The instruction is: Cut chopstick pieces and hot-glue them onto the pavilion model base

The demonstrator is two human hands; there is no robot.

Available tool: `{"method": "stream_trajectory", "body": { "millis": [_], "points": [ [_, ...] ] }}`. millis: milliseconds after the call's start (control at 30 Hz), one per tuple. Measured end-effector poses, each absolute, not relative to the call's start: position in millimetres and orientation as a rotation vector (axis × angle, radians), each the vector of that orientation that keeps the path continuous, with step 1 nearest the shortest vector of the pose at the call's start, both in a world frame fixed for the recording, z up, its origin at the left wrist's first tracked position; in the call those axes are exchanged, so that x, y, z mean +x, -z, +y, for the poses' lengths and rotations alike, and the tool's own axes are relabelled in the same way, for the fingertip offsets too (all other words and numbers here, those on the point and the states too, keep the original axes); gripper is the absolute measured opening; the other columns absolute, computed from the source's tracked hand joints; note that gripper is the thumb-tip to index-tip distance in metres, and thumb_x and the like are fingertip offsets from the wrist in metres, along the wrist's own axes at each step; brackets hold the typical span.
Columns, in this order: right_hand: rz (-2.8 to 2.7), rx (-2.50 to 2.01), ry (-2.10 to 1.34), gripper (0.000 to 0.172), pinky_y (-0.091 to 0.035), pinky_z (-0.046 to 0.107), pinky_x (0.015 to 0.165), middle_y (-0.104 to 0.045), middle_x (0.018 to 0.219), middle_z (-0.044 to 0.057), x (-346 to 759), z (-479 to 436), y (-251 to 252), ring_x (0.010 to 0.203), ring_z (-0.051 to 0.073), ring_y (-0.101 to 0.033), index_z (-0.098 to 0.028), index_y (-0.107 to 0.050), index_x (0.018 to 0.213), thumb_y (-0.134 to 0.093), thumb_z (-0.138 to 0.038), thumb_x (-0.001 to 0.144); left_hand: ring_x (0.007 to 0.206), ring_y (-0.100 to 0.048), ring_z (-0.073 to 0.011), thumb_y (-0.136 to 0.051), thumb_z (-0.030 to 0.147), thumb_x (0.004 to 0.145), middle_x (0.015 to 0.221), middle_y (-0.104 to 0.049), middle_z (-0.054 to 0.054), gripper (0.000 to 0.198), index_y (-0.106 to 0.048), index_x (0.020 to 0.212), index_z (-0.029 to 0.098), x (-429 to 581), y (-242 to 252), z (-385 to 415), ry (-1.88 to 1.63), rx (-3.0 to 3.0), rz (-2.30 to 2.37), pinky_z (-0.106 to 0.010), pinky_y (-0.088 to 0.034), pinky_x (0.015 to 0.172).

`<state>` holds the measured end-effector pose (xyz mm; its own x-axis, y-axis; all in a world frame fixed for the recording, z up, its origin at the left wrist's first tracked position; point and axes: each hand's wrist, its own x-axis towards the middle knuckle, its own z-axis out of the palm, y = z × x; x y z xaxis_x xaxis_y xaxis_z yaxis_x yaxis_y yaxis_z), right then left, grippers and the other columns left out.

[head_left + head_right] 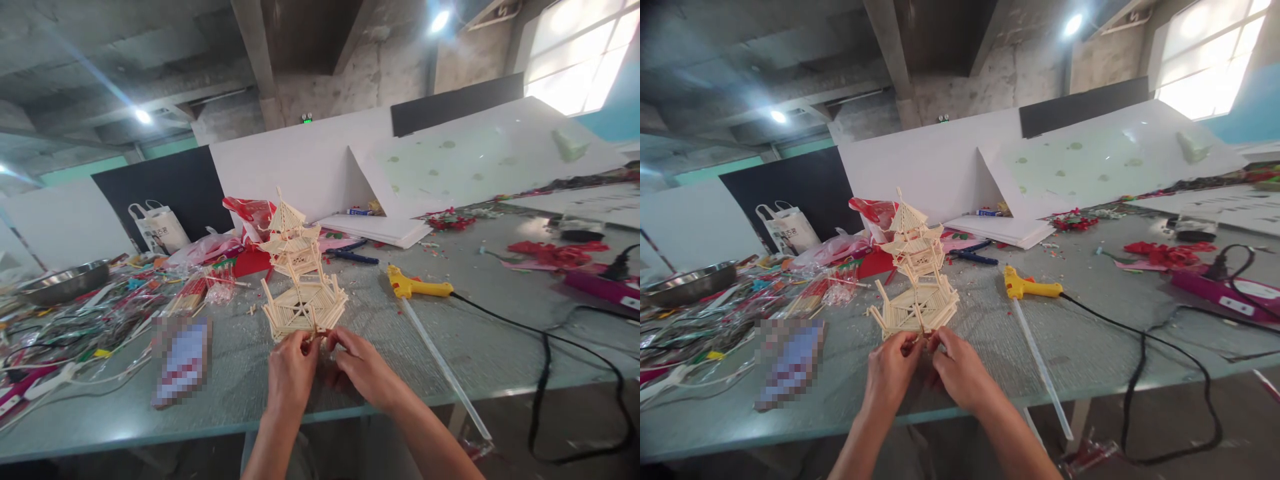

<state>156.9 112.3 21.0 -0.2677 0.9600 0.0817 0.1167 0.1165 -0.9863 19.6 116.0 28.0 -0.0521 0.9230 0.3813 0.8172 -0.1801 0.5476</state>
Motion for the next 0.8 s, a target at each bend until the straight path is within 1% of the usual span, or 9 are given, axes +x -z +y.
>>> {"method": "stream_trajectory", "body": {
  "millis": [133,267,467,633,800],
  "points": [
    [-1.544,-1.064,-1.270,0.019,-0.041,0.020,0.043,-0.051,0.056,-0.005,156.9,113.5,-19.3,0.050,0.013,-0.059,-0.021,-0.040,0.078,-0.033,-0.011,0.063,0.064,-0.062,-0.0149,-0.048,0.026,0.082,0.068,-0.069,-0.002,0.023,-0.065,0.068,0.020,22.5,-29.1,118.9,-1.031,2.078,1.953,-0.023,-0.036,0.059],
    [-1.551,-1.067,-1.280,0.020,-0.041,0.020,0.041,-0.050,0.055,-0.006,156.7,114.1,-19.0,0.047,0.013,-0.058,-0.021,-0.040,0.078,-0.032,-0.011,0.063,0.066,-0.062,-0.0151,-0.047,0.023,0.082,0.070,-0.070,-0.003,0.023,-0.065,0.069,0.020,22.6,-30.1,118.8,-1.021,2.100,1.986,-0.023,-0.035,0.060],
    [-1.599,-1.114,-1.257,0.020,-0.041,0.019,0.039,-0.048,0.050,-0.007,157.0,113.6,-22.1,0.042,0.012,-0.054,-0.021,-0.041,0.078,-0.032,-0.010,0.063,0.062,-0.060,-0.0134,-0.047,0.023,0.082,0.067,-0.069,-0.002,0.023,-0.064,0.067,0.020,21.9,-30.6,118.4,-0.997,2.129,1.982,-0.022,-0.034,0.059],
    [-1.605,-1.119,-1.225,0.018,-0.040,0.018,0.039,-0.049,0.051,-0.006,156.7,114.7,-20.2,0.042,0.011,-0.055,-0.021,-0.042,0.077,-0.033,-0.011,0.065,0.058,-0.059,-0.0132,-0.046,0.022,0.082,0.065,-0.068,-0.002,0.024,-0.064,0.067,0.019,23.5,-32.8,120.1,-0.986,2.123,1.964,-0.023,-0.034,0.058],
    [-1.545,-1.073,-1.278,0.017,-0.040,0.018,0.038,-0.047,0.053,-0.007,156.6,113.7,-18.3,0.042,0.011,-0.054,-0.021,-0.040,0.076,-0.034,-0.012,0.063,0.067,-0.062,-0.0154,-0.048,0.026,0.083,0.072,-0.070,-0.003,0.022,-0.066,0.071,0.020,19.9,-34.1,118.5,-0.992,2.118,1.918,-0.023,-0.037,0.062]
  ]
}}
